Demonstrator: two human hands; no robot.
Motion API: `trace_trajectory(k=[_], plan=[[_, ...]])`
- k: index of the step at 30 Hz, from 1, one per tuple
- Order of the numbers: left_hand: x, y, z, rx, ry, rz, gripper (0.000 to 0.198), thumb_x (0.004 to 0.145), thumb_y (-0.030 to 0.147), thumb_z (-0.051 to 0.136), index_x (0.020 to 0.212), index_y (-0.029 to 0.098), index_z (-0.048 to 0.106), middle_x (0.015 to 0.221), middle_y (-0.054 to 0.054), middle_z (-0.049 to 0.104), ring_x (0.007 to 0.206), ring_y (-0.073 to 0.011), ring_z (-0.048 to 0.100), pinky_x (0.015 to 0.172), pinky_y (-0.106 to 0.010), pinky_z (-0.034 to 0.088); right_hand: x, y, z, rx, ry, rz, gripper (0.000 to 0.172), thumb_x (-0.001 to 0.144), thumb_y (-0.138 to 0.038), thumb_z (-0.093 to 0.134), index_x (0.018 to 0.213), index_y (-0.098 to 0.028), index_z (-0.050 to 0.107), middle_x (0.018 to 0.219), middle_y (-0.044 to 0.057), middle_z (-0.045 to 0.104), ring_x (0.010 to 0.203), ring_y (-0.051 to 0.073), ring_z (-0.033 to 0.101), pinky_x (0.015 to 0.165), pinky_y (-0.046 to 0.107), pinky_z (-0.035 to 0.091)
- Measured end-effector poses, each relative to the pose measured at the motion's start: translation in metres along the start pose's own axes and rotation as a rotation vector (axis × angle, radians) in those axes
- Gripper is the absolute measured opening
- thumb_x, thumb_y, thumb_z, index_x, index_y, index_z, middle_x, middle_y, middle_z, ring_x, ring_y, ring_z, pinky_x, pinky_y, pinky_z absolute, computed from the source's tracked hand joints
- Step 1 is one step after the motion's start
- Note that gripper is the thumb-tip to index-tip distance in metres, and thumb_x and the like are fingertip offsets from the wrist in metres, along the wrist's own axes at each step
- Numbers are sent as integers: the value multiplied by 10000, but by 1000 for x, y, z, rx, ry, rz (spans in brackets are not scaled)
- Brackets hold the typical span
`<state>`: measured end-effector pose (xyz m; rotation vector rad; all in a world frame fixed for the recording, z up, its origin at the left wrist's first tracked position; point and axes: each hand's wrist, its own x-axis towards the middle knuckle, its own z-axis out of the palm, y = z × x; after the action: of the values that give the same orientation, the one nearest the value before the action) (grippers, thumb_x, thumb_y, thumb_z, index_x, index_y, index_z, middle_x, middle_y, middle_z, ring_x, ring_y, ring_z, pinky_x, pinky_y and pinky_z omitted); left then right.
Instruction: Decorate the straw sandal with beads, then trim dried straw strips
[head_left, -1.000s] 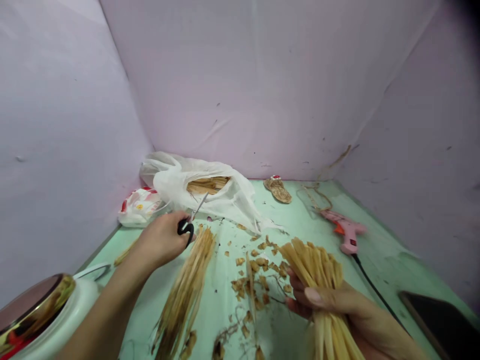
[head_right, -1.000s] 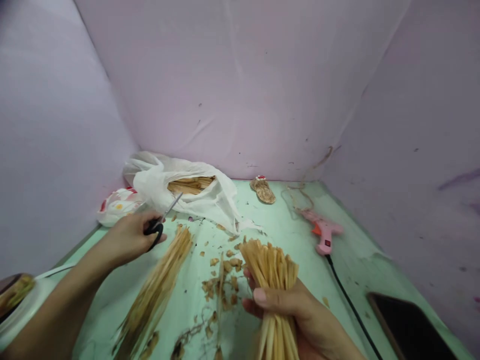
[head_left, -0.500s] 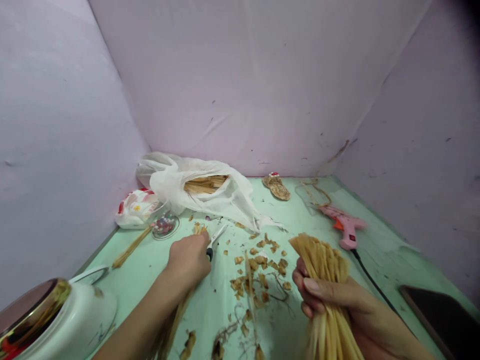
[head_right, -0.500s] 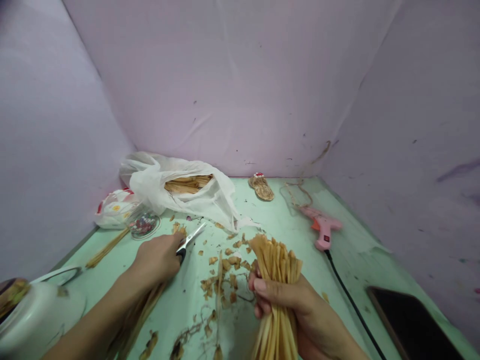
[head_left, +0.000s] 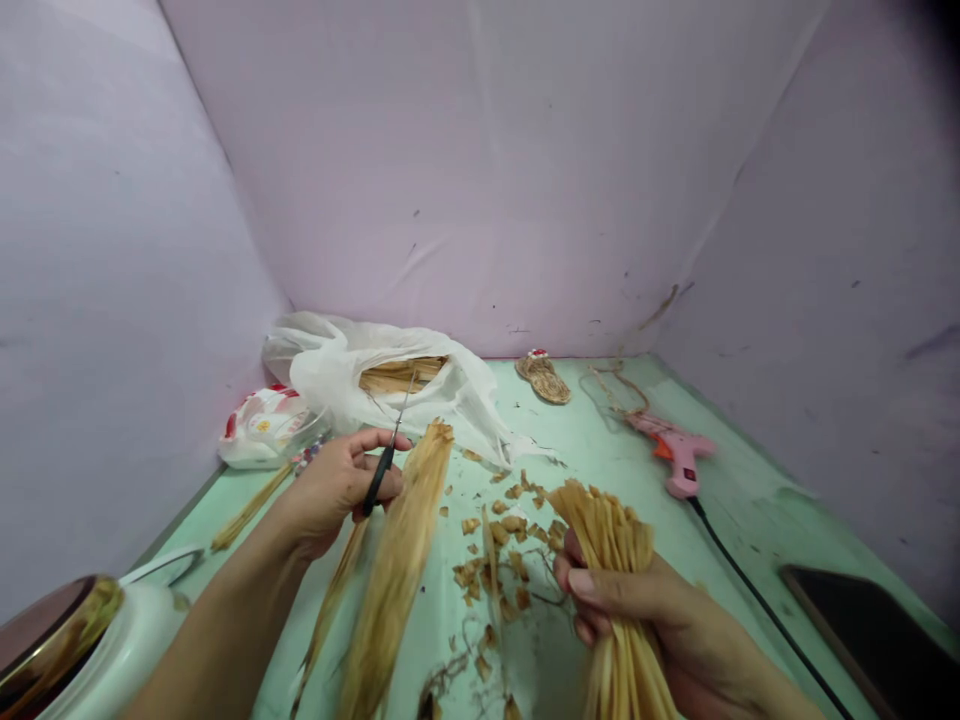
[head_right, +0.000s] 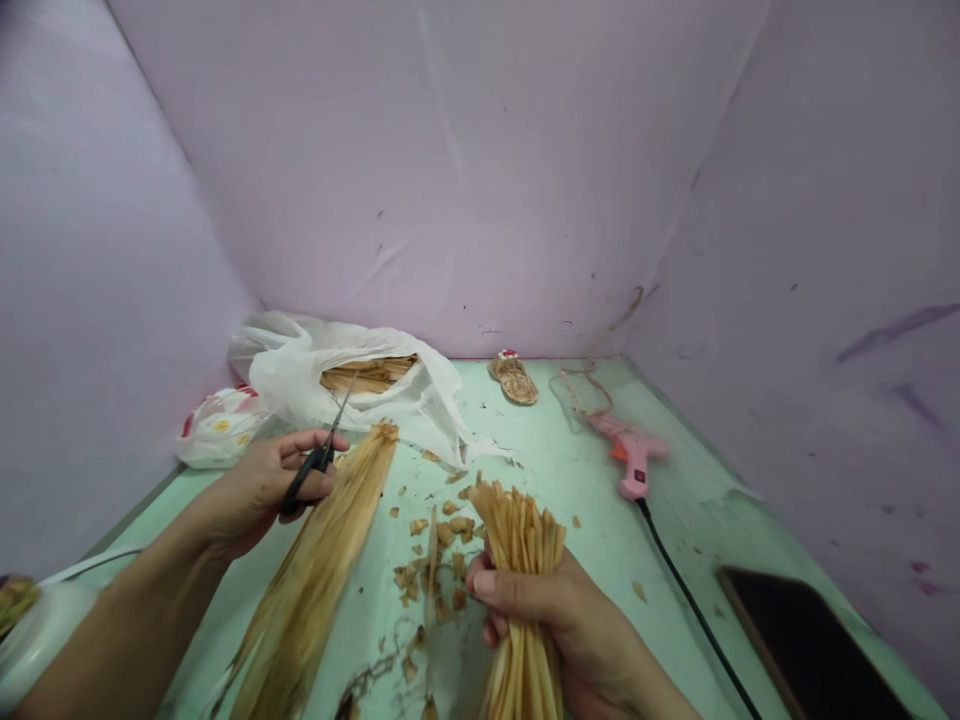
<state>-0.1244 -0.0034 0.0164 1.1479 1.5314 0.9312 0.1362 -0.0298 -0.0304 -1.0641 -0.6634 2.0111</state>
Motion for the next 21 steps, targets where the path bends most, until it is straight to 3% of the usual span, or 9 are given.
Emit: trace_trajectory(k=[7,14,21], plan=[[-3,3,11,33,-55,-51,398,489,141,598,882,155,540,488,89,472,414,-51,315,370,-167,202,2,1,2,25,41,38,235,440,-188,809,631,-146,678,580,-24,612,410,48,457,447,196,416],[0,5,13,116,108,-6,398,495,132,582,892,150,552,410,114,427,389,-51,311,378,-157,209,3,5,0,44,38,32,252,448,-185,811,648,-146,662,578,-25,621,395,47,458,439,197,421],[0,3,8,21,15,3,425,545,138,613,961,144,528,485,87,475,411,-47,317,356,-147,213,3,4,2,67,23,47,248,452,-165,806,648,-139,657,556,-34,602,392,43,446,442,198,433]])
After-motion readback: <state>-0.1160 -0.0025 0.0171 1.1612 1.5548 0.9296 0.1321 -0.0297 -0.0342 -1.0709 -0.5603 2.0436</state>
